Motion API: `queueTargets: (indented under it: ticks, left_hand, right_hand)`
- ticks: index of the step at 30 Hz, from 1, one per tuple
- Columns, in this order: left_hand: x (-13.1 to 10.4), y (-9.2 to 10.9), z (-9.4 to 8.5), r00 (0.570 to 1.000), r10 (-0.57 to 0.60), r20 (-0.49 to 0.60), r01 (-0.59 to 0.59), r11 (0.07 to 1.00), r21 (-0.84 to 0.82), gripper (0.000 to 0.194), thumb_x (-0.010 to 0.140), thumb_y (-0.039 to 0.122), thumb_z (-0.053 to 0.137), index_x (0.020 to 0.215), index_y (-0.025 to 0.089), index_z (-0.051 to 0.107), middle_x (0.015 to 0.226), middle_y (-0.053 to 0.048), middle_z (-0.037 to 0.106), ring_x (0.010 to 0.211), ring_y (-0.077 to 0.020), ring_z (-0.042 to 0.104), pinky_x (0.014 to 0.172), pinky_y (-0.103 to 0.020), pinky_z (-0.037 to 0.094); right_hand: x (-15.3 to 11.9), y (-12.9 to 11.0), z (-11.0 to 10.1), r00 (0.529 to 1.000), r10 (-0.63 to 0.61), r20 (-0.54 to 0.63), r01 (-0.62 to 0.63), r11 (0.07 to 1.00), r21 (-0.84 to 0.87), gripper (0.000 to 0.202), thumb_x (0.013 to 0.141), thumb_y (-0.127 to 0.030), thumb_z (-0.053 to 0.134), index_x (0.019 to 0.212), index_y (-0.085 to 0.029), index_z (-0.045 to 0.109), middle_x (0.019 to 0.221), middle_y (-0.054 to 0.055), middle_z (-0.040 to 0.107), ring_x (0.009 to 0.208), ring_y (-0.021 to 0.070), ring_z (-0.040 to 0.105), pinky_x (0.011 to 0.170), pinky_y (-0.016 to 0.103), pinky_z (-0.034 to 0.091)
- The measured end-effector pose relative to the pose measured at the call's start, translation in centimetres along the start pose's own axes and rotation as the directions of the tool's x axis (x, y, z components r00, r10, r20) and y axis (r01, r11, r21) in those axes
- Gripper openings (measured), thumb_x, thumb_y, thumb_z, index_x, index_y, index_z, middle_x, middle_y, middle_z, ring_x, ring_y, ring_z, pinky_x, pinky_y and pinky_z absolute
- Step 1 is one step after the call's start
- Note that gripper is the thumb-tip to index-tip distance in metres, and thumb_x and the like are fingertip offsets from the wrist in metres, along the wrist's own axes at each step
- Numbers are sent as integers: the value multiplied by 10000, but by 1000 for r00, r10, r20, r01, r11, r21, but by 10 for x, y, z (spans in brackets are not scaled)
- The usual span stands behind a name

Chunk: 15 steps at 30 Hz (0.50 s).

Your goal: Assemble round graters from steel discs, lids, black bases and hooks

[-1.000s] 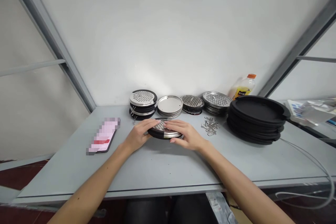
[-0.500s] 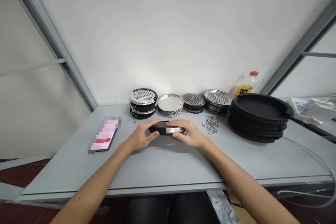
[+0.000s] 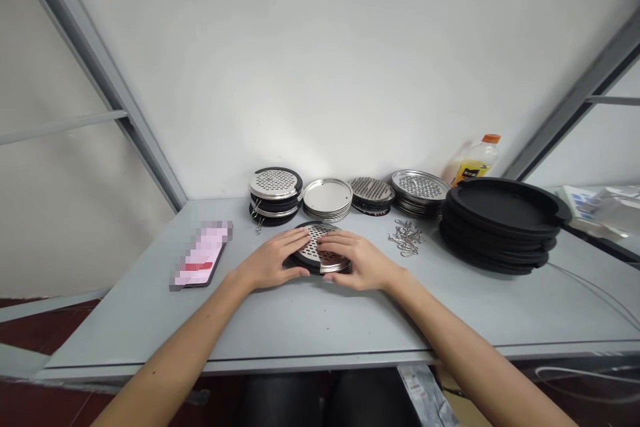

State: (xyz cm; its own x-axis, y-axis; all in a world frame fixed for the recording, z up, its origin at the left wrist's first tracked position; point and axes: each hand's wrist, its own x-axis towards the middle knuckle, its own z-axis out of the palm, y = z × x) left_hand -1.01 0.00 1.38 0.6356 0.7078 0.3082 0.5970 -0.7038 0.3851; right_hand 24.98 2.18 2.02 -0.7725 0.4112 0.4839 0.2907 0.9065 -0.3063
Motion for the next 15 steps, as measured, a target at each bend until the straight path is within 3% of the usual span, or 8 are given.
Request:
queueTargets:
  ticks: [5,15]
  left_hand:
    - [0,0,1,1000,-14,5,13,999,46,714,821,525,647,1427,228,416,1481,-106,408,1389,-290,345,1131,-506,313]
    - [-2,2,-5,996,-87,16,87,996,-4,772,765,558,686,1423,251,424,1509,-101,362,1399,-300,322,1126,-491,317]
  right_hand:
    - [-4,8,4,991,128,23,-127,991,-38,818,693,-620,697,1334,-144,519,1419,210,458,1324,364,411,1073,546,355]
    - [-4,12,1,983,170,68,-170,985,-5,861,658,-629,725,1345,-150,522,1404,217,477,1311,370,434,1070,546,362]
